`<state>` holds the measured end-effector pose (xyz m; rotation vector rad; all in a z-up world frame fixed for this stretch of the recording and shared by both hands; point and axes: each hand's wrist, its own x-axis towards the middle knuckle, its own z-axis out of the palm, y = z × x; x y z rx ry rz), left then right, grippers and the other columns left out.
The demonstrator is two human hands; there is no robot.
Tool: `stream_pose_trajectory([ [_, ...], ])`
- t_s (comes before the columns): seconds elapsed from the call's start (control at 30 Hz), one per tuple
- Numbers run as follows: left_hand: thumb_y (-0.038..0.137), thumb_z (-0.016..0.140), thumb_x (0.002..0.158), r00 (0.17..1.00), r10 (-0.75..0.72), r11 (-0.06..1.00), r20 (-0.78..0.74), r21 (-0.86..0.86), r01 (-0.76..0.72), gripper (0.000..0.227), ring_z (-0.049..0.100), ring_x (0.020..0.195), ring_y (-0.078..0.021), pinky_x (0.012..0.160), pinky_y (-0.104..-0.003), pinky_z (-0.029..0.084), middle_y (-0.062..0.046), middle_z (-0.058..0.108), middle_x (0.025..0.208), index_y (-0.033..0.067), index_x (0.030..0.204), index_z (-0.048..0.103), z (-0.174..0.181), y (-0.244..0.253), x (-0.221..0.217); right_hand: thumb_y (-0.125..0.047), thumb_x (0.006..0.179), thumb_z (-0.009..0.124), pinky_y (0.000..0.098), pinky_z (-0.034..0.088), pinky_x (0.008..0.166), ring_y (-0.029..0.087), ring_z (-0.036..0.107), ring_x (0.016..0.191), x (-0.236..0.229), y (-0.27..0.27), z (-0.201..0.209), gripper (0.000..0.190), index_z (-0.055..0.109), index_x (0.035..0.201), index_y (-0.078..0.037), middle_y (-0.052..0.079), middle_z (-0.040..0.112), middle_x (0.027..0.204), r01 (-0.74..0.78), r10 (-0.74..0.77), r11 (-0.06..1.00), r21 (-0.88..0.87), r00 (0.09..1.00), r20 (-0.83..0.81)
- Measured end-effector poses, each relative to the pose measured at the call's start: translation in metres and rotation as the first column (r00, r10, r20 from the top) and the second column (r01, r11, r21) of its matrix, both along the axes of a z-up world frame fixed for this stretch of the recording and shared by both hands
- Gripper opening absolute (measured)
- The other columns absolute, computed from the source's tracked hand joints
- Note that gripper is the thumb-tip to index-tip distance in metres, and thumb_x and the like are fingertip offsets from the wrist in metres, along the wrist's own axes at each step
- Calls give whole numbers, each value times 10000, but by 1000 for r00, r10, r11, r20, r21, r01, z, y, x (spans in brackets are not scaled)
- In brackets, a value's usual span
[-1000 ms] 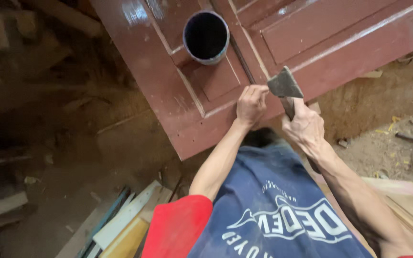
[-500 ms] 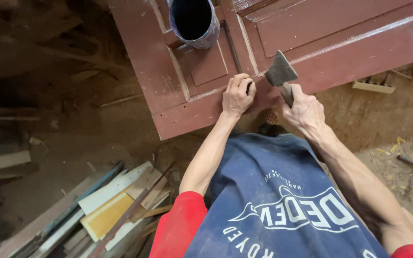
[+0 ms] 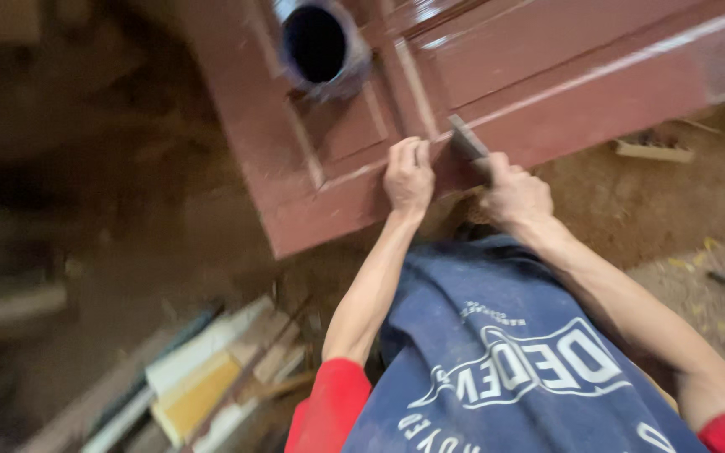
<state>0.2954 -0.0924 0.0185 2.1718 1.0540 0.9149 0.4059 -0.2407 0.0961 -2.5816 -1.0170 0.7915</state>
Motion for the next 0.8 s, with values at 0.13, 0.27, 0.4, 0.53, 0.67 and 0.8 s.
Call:
stream_pose_trajectory([
  [0.13, 204, 713, 952, 964, -207, 976, -166, 27, 215, 121, 703, 925, -296, 831, -421, 576, -97, 731, 952, 100, 898, 746, 7, 25, 1, -161, 858, 587, 567, 566, 763, 448, 715, 885, -7, 5, -4, 431, 518, 1283, -150, 233, 726, 986, 60, -62, 993, -101, 998, -19],
  [0.27, 198, 740, 938, 938, -332, 940, -101, -124, 319, 125, 716, 879, -304, 792, -412, 578, -124, 730, 946, 79, 954, 775, 24, 37, 1, -233, 818, 648, 536, 574, 770, 444, 716, 855, 15, 7, 15, 469, 545, 1262, -118, 258, 726, 917, 99, -75, 990, 101, 973, -220],
  [0.4, 208, 753, 933, 919, -391, 919, -43, -71, 388, 149, 718, 888, -308, 791, -408, 578, -126, 733, 972, 74, 996, 772, 15, 38, -16, -285, 797, 726, 519, 577, 780, 453, 697, 879, 32, 31, 23, 452, 594, 1151, -36, 268, 716, 935, -45, 72, 990, 135, 976, -205],
  [0.53, 212, 762, 923, 936, -352, 934, -15, -75, 350, 144, 718, 870, -298, 782, -398, 578, -114, 736, 957, 88, 994, 783, -3, 36, -20, -239, 742, 726, 475, 577, 693, 419, 705, 950, 21, 47, 17, 335, 717, 1062, -141, 170, 735, 1041, -206, 54, 912, 356, 918, 393],
  [0.67, 225, 774, 890, 971, -233, 965, -47, -134, 225, 121, 721, 833, -281, 745, -387, 577, -81, 732, 902, 130, 962, 798, -6, 33, -24, -195, 887, 732, 449, 575, 765, 371, 705, 915, 0, 67, -1, 275, 743, 1140, -87, 173, 724, 1008, -216, 158, 840, 498, 975, 156],
  [0.8, 188, 746, 880, 993, -111, 976, -32, -190, 103, 135, 718, 897, -279, 786, -390, 585, -56, 731, 953, 155, 1000, 799, -7, 18, -22, -168, 936, 773, 420, 569, 774, 325, 710, 866, -9, 76, -25, 194, 764, 1088, -48, 175, 722, 954, -83, 151, 800, 594, 986, -66],
])
